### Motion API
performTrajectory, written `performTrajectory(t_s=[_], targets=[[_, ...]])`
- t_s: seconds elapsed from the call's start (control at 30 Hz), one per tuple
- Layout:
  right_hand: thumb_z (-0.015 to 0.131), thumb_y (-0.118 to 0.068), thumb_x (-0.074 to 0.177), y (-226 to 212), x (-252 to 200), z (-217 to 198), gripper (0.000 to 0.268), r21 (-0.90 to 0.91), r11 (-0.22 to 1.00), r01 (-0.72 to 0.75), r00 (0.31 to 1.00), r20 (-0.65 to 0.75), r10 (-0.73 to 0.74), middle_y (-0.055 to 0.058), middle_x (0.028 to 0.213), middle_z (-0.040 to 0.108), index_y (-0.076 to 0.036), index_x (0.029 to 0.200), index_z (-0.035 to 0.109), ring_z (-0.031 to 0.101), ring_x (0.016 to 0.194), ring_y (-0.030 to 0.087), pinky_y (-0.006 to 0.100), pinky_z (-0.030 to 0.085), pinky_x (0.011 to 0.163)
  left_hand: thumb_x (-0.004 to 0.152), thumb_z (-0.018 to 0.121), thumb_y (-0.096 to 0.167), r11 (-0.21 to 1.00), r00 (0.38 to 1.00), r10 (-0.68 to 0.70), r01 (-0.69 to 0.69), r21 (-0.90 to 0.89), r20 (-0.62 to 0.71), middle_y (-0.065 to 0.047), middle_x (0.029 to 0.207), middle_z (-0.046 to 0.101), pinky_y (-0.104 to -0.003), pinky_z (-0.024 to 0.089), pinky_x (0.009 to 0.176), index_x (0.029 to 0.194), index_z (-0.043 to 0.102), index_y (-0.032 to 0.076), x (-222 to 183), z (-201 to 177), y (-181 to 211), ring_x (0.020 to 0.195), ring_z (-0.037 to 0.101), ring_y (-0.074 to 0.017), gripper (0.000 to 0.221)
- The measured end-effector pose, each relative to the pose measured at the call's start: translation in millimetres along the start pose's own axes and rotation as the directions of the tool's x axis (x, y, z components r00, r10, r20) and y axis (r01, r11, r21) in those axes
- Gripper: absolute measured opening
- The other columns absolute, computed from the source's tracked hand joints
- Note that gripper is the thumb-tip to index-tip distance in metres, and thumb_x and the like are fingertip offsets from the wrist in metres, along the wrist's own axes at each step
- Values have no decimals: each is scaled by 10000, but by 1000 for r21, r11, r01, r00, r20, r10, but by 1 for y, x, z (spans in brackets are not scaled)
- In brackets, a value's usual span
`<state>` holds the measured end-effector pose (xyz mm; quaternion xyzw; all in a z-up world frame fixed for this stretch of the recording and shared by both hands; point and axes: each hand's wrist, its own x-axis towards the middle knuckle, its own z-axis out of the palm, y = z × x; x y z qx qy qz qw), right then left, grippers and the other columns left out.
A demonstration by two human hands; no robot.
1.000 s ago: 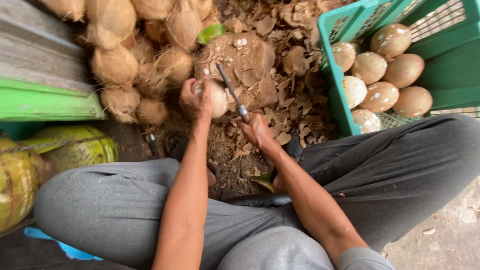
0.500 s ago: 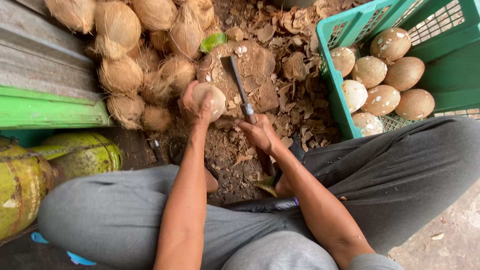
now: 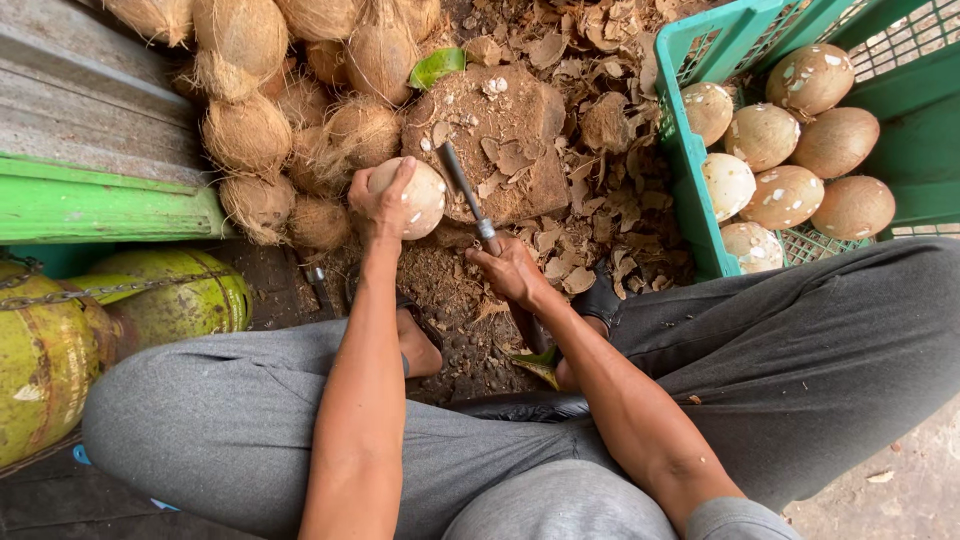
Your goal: The person sits on the ground and uses a long metal peeler to remove the husk from a coconut. They rotate the coconut in their left hand while scraping with the tool in their right hand, accumulating husk debris on the floor.
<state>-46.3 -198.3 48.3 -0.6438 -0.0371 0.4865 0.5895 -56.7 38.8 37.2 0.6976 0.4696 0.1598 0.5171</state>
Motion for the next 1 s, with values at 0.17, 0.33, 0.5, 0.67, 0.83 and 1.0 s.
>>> performTrajectory(t_s=[0.17,0.33,0.5,0.67,0.83,1.0], targets=[[661,-334,960,-17,-9,-16,238,-20,999,40,997,-71,-41,-4,600,542,-124,875,588,457,416,107,287,397,360,607,843,556,984,975,162,-148,-100,154,-185,1161,691,-499,620,849,1166,675,109,-20,-10,29,985,728,-277,735],[622,-374,989,-32,-15,-35,324,-278,951,139,967,-167,-190,12,573,539,-126,787,574,473,427,116,298,428,388,675,821,520,950,936,313,-308,-56,162,-120,1103,695,-477,611,832,1156,707,126,-10,25,23,939,720,-255,632],[625,-369,1010,-12,-19,-27,367,-306,935,179,963,-142,-230,-2,591,489,-124,754,527,442,457,109,305,447,422,832,689,599,971,971,229,-223,83,-72,-21,797,740,-409,575,661,934,774,146,8,61,-20,692,673,-198,472],[595,-379,977,-21,-10,-30,331,-298,920,255,938,-153,-310,-16,578,497,-146,748,541,454,424,101,323,427,376,873,684,635,898,893,435,-440,-19,-115,-27,759,741,-396,565,699,883,780,143,31,64,-24,679,681,-167,501],[603,-347,975,-1,1,-24,348,-298,934,196,937,-223,-268,-16,547,509,-131,712,532,433,404,111,299,421,370,858,640,636,954,954,288,-278,111,-88,2,766,741,-378,560,632,886,782,148,15,58,-20,679,682,-151,509],[601,-336,981,6,14,-24,371,-371,928,23,976,-193,-102,-8,552,456,-120,697,499,396,401,132,318,362,351,840,649,557,954,955,296,-295,54,-11,-62,790,687,-390,549,551,910,744,112,-1,51,14,694,658,-194,460]])
